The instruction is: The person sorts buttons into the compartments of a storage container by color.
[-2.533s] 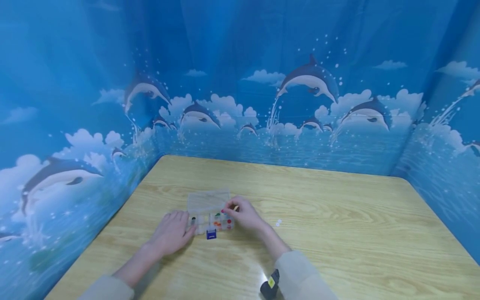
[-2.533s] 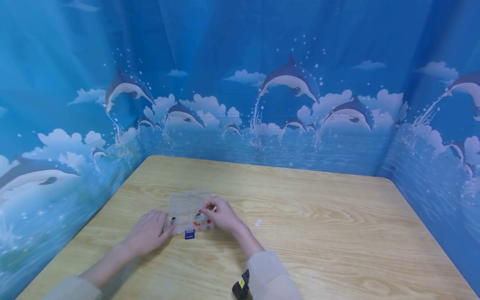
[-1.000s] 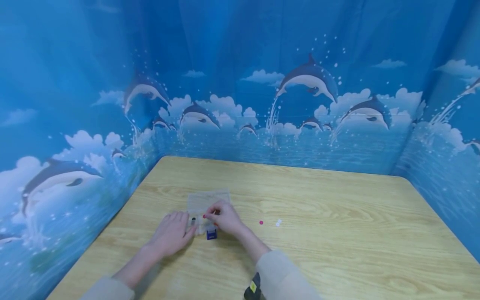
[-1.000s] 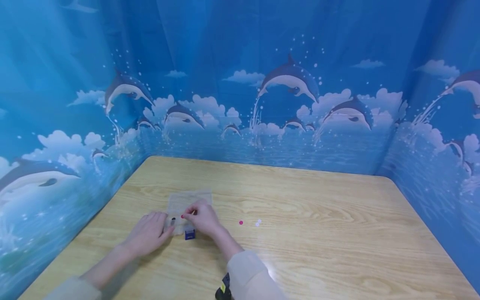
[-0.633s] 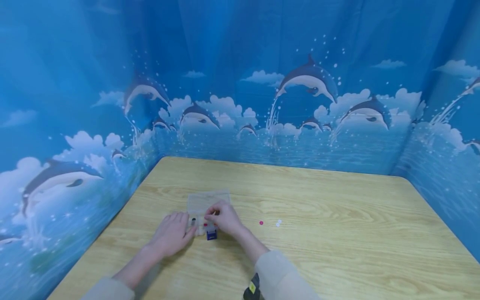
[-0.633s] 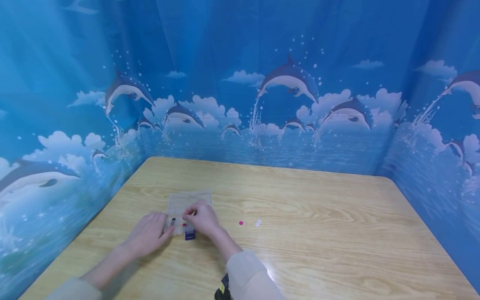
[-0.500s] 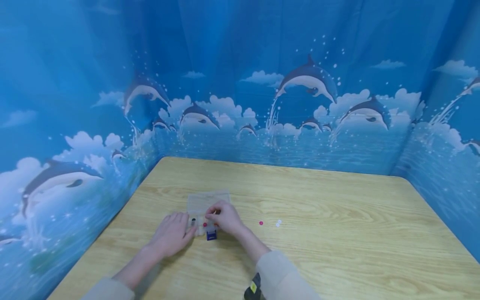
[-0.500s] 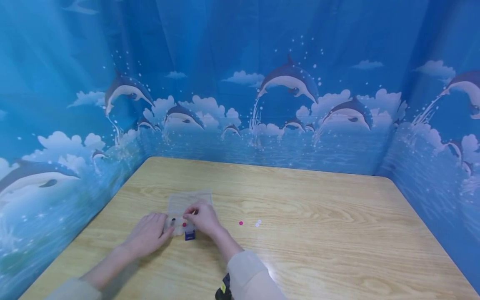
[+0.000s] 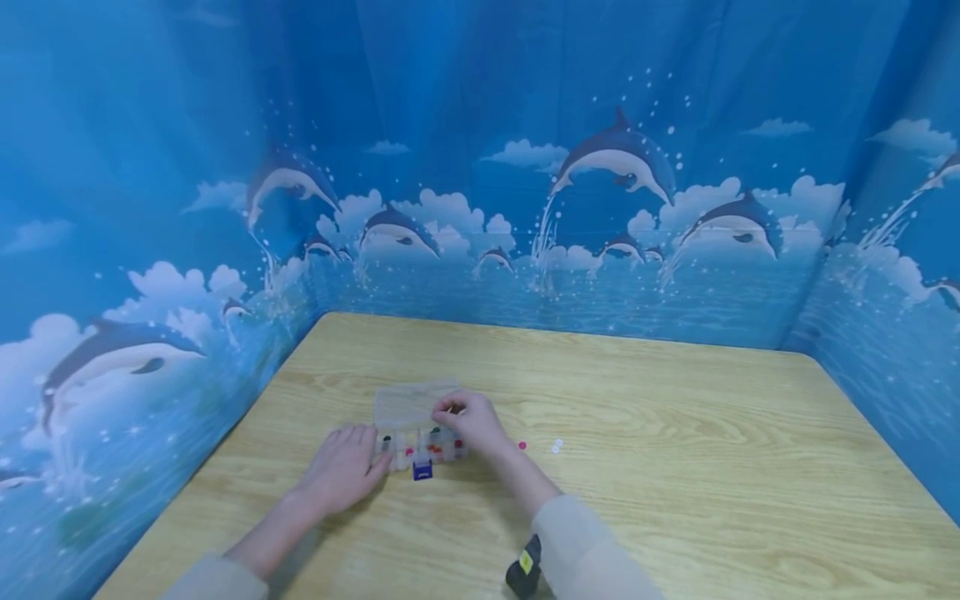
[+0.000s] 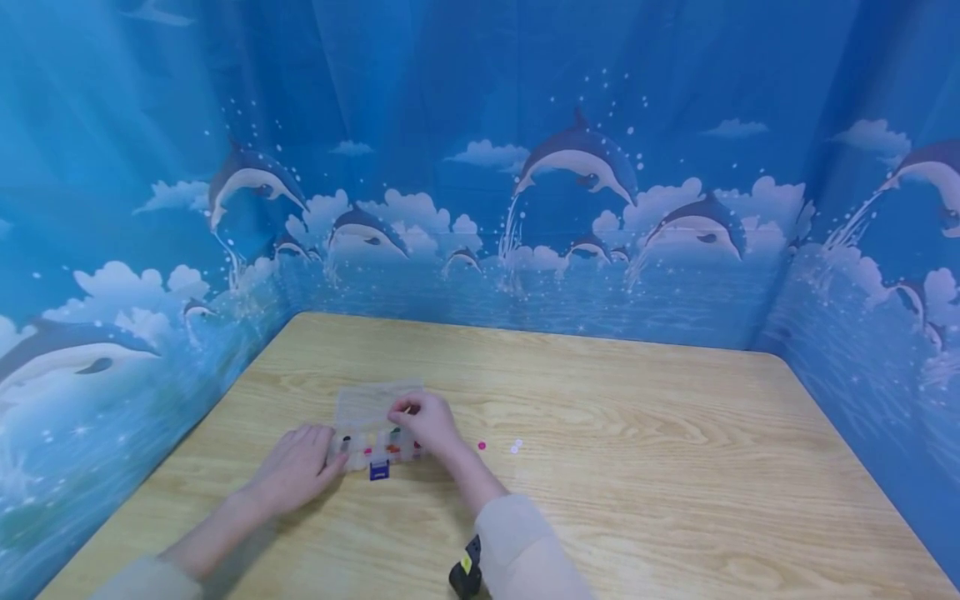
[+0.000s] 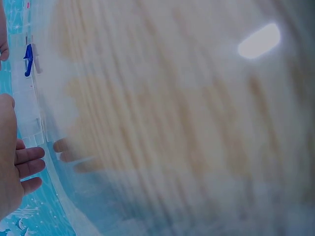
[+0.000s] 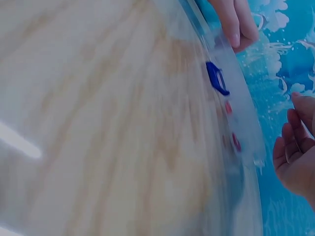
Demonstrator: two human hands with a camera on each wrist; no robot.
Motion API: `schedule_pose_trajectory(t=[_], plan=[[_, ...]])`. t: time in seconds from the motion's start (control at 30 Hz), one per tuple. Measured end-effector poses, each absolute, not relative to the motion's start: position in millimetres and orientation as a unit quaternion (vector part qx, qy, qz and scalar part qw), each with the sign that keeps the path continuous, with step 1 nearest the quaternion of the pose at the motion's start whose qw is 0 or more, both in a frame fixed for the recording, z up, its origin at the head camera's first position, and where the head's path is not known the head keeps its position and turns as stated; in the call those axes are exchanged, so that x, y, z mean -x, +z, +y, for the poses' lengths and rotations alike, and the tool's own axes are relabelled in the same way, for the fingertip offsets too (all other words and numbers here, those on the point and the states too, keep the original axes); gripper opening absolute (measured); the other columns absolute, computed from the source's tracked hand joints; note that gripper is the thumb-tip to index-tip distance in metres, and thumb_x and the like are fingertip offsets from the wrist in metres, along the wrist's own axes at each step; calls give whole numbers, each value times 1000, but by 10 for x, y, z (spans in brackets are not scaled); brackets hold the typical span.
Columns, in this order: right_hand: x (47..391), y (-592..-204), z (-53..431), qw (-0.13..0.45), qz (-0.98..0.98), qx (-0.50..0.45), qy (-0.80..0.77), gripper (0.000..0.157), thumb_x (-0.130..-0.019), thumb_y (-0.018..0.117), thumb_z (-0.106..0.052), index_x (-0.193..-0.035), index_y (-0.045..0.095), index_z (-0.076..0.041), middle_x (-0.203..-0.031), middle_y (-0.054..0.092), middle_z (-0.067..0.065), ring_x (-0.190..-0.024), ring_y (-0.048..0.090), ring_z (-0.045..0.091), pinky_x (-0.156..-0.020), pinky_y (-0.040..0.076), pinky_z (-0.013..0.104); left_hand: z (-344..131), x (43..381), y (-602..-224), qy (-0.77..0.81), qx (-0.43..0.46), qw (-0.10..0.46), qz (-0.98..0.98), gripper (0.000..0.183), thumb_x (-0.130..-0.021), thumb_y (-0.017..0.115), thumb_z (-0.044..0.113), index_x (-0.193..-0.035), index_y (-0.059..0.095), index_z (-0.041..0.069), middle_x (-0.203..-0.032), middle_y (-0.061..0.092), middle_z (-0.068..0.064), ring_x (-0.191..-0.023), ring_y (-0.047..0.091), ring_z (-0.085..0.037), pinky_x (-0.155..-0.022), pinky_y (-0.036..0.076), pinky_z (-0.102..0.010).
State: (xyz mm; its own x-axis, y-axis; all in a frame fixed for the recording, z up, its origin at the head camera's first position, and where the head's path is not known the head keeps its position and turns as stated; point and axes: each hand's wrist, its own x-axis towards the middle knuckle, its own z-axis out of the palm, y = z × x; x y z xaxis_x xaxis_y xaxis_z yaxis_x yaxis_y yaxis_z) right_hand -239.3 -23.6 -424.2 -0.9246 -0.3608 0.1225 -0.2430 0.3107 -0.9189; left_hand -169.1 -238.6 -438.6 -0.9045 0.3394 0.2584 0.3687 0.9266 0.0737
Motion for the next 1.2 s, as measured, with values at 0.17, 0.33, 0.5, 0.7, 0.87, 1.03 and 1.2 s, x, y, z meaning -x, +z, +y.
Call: schedule_pose_trajectory(t=[0.17, 0.33, 0.5, 0.7, 0.87, 1.03, 1.2], plan=[[2436, -4226, -103, 53, 811, 175, -556, 9, -84, 67, -13, -91, 68, -6, -88, 61, 0, -82, 53, 15, -69, 46, 28, -2383, 1694, -4379, -61, 180, 115, -975, 28, -93, 53, 31, -91, 50, 3, -86, 54, -11, -88, 53, -30, -81, 43, -46], [2476, -4223, 9, 39, 812, 169, -557, 12, -84, 67, -13, -91, 68, -4, -90, 63, 2, -83, 54, 15, -70, 47, 27, -2387, 1684, -4377, -63, 179, 111, -976, 30, -93, 52, 32, -94, 51, 2, -89, 55, -13, -90, 54, -31, -83, 43, -46], [2507, -4230, 115, 20, 814, 162, -557, 11, -84, 67, -10, -92, 69, -3, -91, 64, 3, -86, 55, 16, -73, 48, 29, -2391, 1678, -4366, -65, 179, 106, -976, 33, -93, 51, 32, -99, 52, -1, -94, 56, -16, -94, 54, -33, -87, 42, -48], [2549, -4239, 262, 5, 818, 155, -554, 10, -84, 67, -10, -91, 69, -3, -92, 64, 4, -88, 56, 17, -73, 47, 30, -2403, 1692, -4392, -62, 185, 111, -974, 33, -93, 51, 32, -98, 52, -1, -93, 56, -16, -93, 54, -33, -87, 42, -48], [2590, -4250, 376, 15, 827, 136, -545, 9, -84, 67, -11, -91, 69, -5, -91, 64, 2, -87, 56, 17, -73, 47, 30, -2401, 1689, -4402, -63, 188, 120, -973, 29, -92, 53, 32, -92, 51, 3, -88, 54, -12, -88, 53, -30, -83, 44, -45], [2603, -4231, 483, 13, 832, 117, -543, 10, -84, 67, -10, -92, 69, -5, -95, 64, 3, -89, 56, 18, -73, 47, 30, -2399, 1691, -4393, -65, 191, 130, -971, 28, -92, 54, 31, -89, 50, 4, -85, 54, -12, -86, 53, -30, -82, 44, -46], [2612, -4240, 588, 10, 833, 106, -543, 13, -84, 67, -10, -94, 69, -2, -96, 64, 5, -88, 55, 20, -70, 47, 29, -2402, 1692, -4402, -66, 185, 120, -973, 30, -92, 53, 32, -92, 51, 3, -88, 55, -13, -90, 54, -31, -85, 43, -46]])
